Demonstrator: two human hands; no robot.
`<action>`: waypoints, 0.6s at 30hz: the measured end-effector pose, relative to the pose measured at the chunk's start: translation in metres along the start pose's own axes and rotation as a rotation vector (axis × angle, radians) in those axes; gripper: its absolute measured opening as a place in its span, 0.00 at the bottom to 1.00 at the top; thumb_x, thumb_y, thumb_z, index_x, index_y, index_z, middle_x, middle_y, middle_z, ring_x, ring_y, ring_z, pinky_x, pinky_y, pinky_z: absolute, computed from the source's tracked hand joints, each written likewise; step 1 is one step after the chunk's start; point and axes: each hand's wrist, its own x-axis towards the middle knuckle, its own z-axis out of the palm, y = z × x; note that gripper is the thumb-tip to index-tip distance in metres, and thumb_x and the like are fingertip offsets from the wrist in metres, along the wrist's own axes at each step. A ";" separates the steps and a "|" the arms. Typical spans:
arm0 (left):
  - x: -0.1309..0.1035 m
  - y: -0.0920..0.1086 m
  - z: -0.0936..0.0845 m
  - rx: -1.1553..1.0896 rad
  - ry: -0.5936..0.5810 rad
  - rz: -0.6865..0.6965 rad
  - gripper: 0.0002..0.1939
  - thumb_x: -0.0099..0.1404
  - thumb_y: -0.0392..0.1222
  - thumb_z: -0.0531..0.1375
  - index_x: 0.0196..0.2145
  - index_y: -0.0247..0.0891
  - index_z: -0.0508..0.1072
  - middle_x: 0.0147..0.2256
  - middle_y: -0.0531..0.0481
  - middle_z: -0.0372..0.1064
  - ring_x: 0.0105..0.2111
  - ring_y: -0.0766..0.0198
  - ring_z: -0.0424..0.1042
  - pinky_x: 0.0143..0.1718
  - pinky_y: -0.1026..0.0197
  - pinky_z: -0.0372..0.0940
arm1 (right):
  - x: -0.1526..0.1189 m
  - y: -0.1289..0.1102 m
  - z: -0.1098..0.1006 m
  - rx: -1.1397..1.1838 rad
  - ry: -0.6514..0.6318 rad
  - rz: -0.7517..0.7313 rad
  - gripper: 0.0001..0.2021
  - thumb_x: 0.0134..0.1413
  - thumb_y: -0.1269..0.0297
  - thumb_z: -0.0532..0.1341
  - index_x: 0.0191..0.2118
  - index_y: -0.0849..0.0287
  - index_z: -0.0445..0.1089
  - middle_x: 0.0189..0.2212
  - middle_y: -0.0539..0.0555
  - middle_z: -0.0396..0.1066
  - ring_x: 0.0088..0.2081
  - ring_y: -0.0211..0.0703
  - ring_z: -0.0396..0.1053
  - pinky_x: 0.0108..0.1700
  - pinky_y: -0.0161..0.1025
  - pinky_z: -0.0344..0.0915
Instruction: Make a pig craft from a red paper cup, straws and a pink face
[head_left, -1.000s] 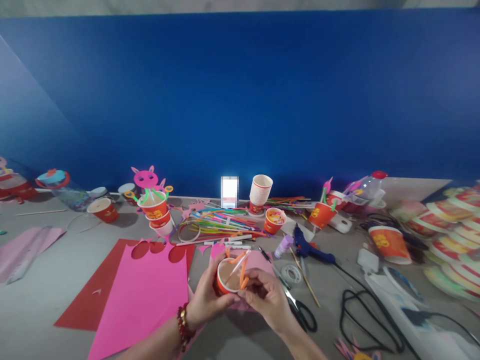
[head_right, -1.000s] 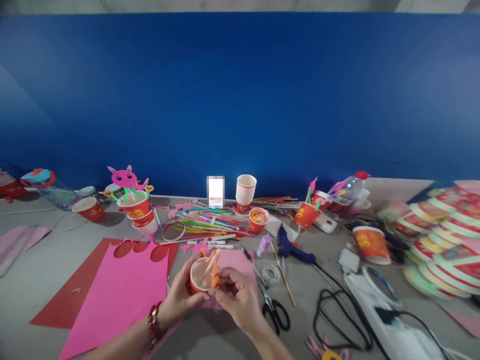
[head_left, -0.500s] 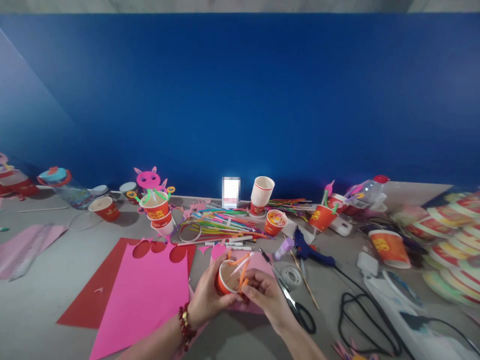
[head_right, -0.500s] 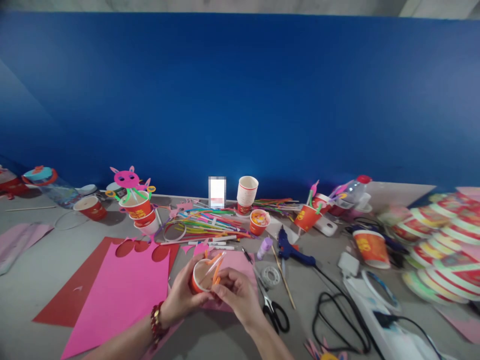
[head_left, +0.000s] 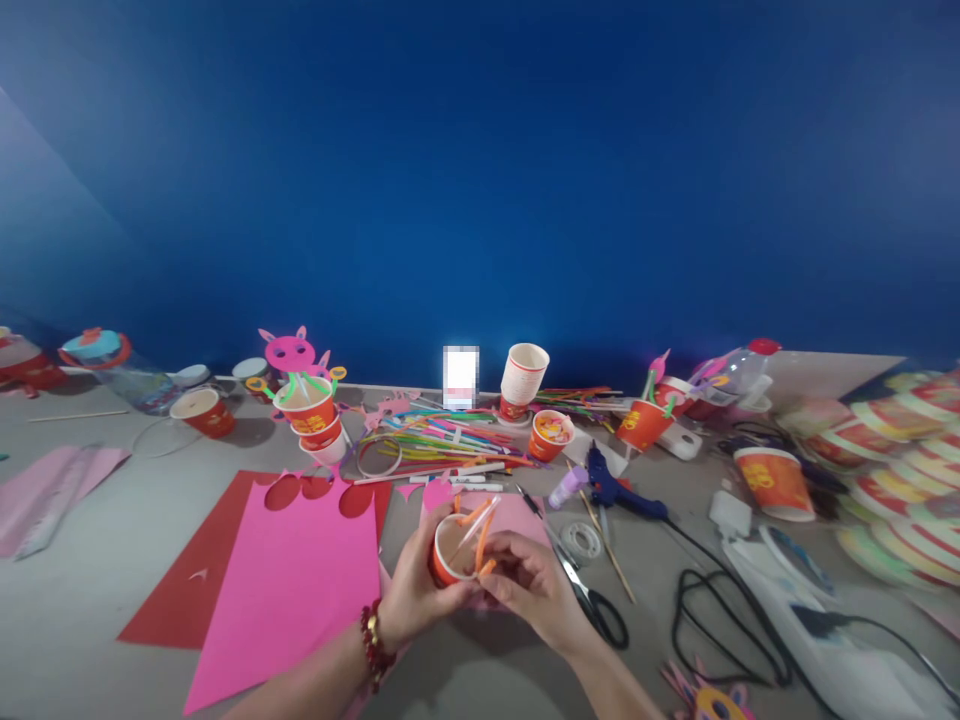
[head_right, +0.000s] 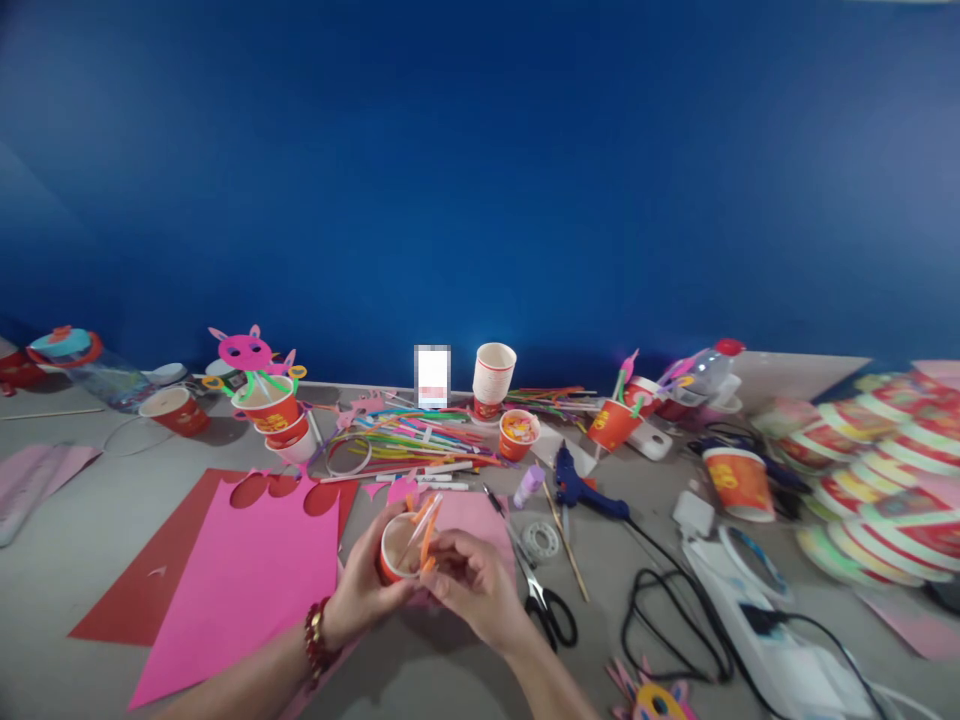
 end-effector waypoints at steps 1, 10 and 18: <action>0.000 0.001 0.000 0.004 0.008 0.011 0.39 0.55 0.55 0.70 0.59 0.42 0.61 0.52 0.42 0.71 0.49 0.49 0.74 0.51 0.51 0.68 | -0.001 -0.002 -0.001 -0.024 -0.016 -0.012 0.17 0.51 0.53 0.71 0.42 0.57 0.72 0.36 0.55 0.77 0.33 0.43 0.75 0.34 0.37 0.73; 0.001 0.000 -0.001 -0.015 0.004 0.027 0.41 0.55 0.55 0.70 0.61 0.43 0.59 0.55 0.39 0.69 0.53 0.47 0.72 0.55 0.48 0.66 | -0.003 -0.002 -0.007 -0.184 -0.010 -0.126 0.12 0.56 0.61 0.68 0.45 0.56 0.72 0.36 0.53 0.75 0.32 0.40 0.73 0.36 0.35 0.73; 0.002 -0.001 -0.003 -0.230 -0.037 0.013 0.39 0.54 0.53 0.70 0.60 0.40 0.62 0.54 0.39 0.70 0.51 0.47 0.73 0.53 0.49 0.66 | -0.005 -0.002 -0.004 -0.266 0.019 -0.296 0.11 0.59 0.63 0.65 0.47 0.55 0.73 0.35 0.54 0.77 0.30 0.40 0.72 0.33 0.34 0.71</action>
